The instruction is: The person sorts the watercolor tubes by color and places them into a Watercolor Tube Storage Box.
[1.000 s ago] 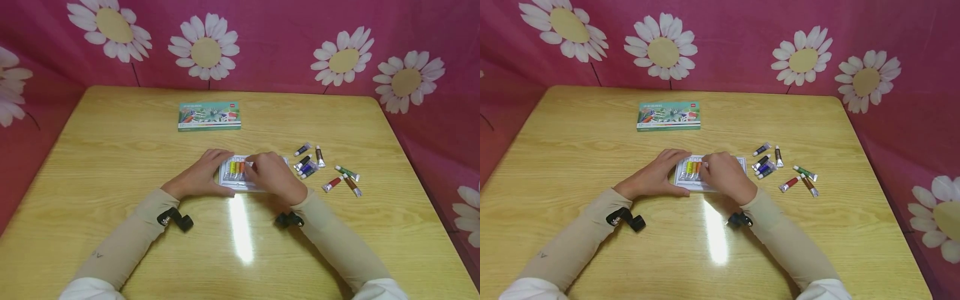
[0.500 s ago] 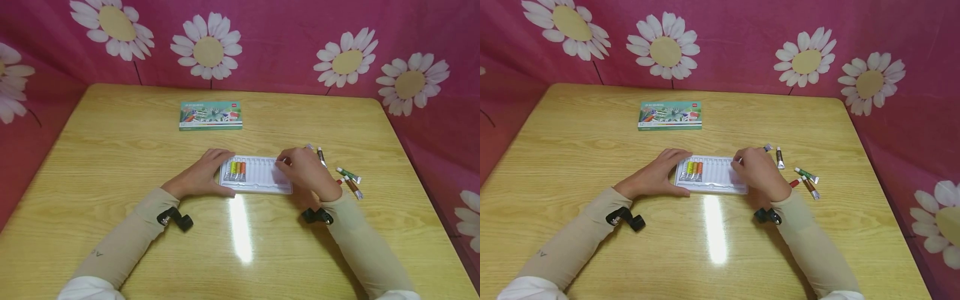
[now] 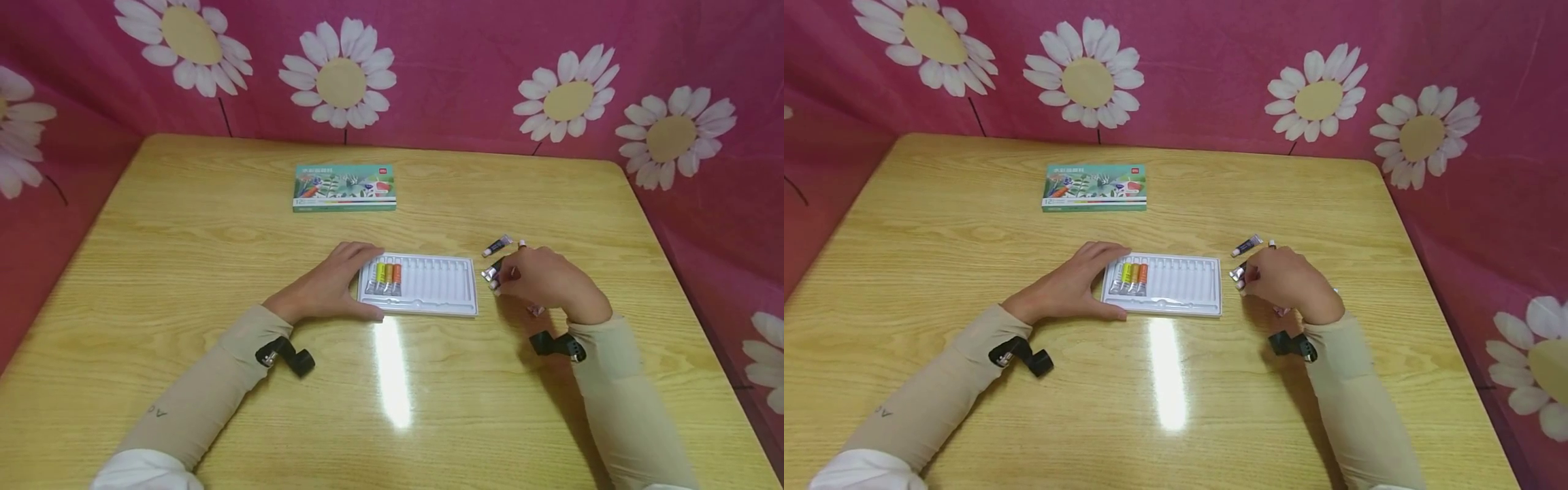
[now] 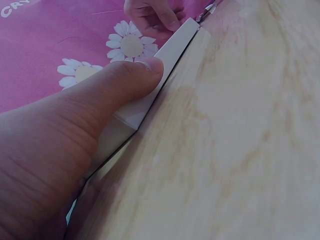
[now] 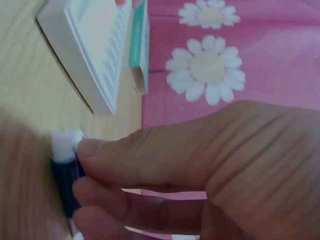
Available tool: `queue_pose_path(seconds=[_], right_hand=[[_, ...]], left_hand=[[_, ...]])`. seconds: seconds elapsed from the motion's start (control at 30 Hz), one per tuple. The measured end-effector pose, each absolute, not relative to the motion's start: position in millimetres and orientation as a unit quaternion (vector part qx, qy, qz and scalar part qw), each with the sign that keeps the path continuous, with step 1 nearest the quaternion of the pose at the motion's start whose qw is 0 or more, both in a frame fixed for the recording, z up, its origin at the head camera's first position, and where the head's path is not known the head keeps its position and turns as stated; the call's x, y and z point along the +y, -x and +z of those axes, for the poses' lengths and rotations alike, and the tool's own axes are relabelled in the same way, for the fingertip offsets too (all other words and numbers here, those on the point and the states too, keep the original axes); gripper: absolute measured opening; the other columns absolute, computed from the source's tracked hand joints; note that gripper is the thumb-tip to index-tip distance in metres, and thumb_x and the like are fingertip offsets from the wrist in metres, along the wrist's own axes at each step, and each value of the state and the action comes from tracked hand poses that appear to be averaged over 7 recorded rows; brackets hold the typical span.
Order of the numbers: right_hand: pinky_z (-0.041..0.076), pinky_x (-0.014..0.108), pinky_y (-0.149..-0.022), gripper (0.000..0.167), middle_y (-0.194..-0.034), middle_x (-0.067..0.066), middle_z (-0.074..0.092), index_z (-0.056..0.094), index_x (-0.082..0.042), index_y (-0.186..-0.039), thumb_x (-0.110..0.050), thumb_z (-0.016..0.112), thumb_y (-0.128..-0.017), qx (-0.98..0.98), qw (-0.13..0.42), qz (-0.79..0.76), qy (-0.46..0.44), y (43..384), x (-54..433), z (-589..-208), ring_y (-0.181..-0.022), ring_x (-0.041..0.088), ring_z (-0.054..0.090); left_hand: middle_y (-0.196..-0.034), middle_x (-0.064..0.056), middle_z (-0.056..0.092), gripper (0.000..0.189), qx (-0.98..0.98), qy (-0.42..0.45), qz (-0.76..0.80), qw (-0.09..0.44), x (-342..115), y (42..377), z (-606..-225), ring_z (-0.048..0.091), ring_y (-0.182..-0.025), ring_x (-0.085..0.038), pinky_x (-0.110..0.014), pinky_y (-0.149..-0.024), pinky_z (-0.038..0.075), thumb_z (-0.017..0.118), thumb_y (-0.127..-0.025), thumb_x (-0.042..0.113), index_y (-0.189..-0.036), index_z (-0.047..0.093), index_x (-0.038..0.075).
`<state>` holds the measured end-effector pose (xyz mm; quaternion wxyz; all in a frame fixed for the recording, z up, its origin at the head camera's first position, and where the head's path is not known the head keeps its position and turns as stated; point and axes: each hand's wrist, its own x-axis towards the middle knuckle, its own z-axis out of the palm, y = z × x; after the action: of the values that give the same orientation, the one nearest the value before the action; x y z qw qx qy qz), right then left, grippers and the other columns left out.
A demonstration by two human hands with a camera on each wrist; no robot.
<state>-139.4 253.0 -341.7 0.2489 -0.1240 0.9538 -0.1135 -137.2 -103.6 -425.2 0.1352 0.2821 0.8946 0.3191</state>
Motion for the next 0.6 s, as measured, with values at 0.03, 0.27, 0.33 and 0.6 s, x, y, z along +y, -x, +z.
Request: queue_pose_path(seconds=[0.03, 0.27, 0.33, 0.6], right_hand=[[0.046, 0.028, -0.056, 0.015, -0.088, 0.009, 0.070, 0.076, -0.006, -0.101, -0.020, 0.072, -0.095, 0.953, 0.253, -0.110, 0.126, 140.2, 256.5, -340.7, -0.061, 0.016, 0.058], [0.048, 0.029, -0.060, 0.020, -0.086, 0.008, 0.070, 0.074, -0.003, -0.102, -0.020, 0.072, -0.093, 0.950, 0.273, -0.110, 0.105, 142.0, 276.0, -335.3, -0.068, 0.016, 0.060], [0.047, 0.029, -0.060, 0.021, -0.079, 0.006, 0.068, 0.074, -0.002, -0.098, -0.023, 0.072, -0.094, 0.948, 0.285, -0.103, 0.096, 141.7, 281.0, -335.3, -0.066, 0.016, 0.059], [0.046, 0.030, -0.058, 0.028, -0.071, 0.005, 0.060, 0.070, -0.005, -0.088, -0.032, 0.074, -0.092, 0.937, 0.329, -0.106, 0.044, 145.7, 297.7, -338.5, -0.064, 0.019, 0.057]], left_hand=[[-0.163, 0.000, 0.036, 0.113, 0.894, -0.283, 0.320, 0.135, -103.5, 137.5, -425.4, 0.034, -0.147, -0.019, -0.046, -0.124, 0.037, 0.085, -0.071, 0.069, -0.161, 0.034, 0.022], [-0.162, 0.001, 0.037, 0.113, 0.893, -0.283, 0.322, 0.136, -103.7, 137.9, -425.5, 0.034, -0.146, -0.019, -0.046, -0.124, 0.037, 0.085, -0.072, 0.067, -0.161, 0.034, 0.022], [-0.162, 0.001, 0.037, 0.113, 0.893, -0.283, 0.322, 0.137, -103.6, 137.9, -425.3, 0.035, -0.146, -0.019, -0.046, -0.124, 0.038, 0.085, -0.071, 0.068, -0.161, 0.034, 0.022], [-0.162, 0.001, 0.037, 0.114, 0.896, -0.281, 0.317, 0.137, -103.6, 138.8, -425.0, 0.035, -0.145, -0.018, -0.046, -0.124, 0.038, 0.085, -0.070, 0.069, -0.161, 0.035, 0.023]])
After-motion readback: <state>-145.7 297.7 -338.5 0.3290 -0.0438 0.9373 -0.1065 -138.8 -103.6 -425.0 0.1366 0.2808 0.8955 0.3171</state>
